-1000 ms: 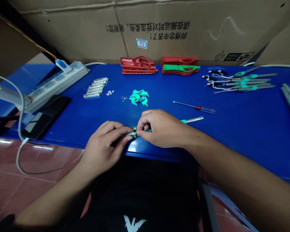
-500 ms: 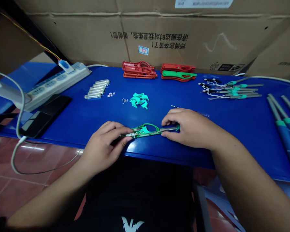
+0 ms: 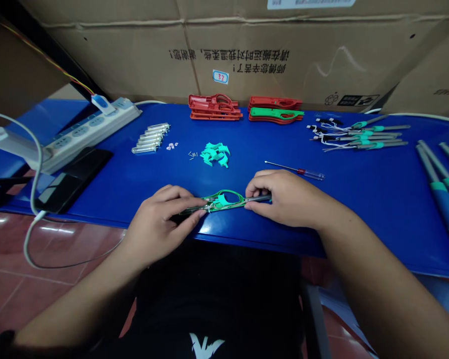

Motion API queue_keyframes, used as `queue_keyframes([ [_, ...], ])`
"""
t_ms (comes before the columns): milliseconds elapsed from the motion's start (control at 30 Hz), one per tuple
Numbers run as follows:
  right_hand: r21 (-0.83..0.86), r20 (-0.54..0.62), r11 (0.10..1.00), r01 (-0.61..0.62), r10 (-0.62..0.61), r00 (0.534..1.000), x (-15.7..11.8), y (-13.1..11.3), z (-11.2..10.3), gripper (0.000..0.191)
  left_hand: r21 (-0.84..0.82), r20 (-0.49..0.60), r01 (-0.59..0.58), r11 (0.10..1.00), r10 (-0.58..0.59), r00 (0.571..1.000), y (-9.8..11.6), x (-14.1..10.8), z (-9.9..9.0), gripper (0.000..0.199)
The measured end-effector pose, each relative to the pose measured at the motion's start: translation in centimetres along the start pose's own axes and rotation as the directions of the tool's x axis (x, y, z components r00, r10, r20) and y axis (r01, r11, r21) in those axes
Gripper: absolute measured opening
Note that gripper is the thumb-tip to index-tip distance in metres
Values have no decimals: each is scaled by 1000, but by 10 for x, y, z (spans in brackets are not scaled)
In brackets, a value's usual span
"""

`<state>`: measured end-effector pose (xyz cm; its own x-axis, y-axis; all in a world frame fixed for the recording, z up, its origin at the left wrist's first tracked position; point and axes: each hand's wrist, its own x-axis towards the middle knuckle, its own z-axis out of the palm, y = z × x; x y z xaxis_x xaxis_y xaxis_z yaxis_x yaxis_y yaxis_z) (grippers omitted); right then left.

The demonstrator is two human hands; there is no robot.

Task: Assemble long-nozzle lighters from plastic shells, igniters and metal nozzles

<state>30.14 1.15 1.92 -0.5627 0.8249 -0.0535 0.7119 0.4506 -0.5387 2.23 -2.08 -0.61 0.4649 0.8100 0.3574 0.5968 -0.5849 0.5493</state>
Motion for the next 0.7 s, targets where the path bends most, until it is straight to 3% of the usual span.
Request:
queue_keyframes([
  [233,-12,1,1000,11,-11,1000,0,0,1,15,-26,66,-1,1000,3,998,-3,5,-9,18],
  [333,-58,-77,994,88,-92,993,-2,-9,4,21,-24,53,-18,1000,19,998,-4,5,-9,17],
  [500,-202,-139,948,244,-275,951,-3,-34,22,20,-14,43,-52,999,52,998,-7,2,-8,11],
  [700,-421,-124,871,252,-331,936,0,-44,41,24,-18,43,-63,998,64,997,-7,0,-8,11],
])
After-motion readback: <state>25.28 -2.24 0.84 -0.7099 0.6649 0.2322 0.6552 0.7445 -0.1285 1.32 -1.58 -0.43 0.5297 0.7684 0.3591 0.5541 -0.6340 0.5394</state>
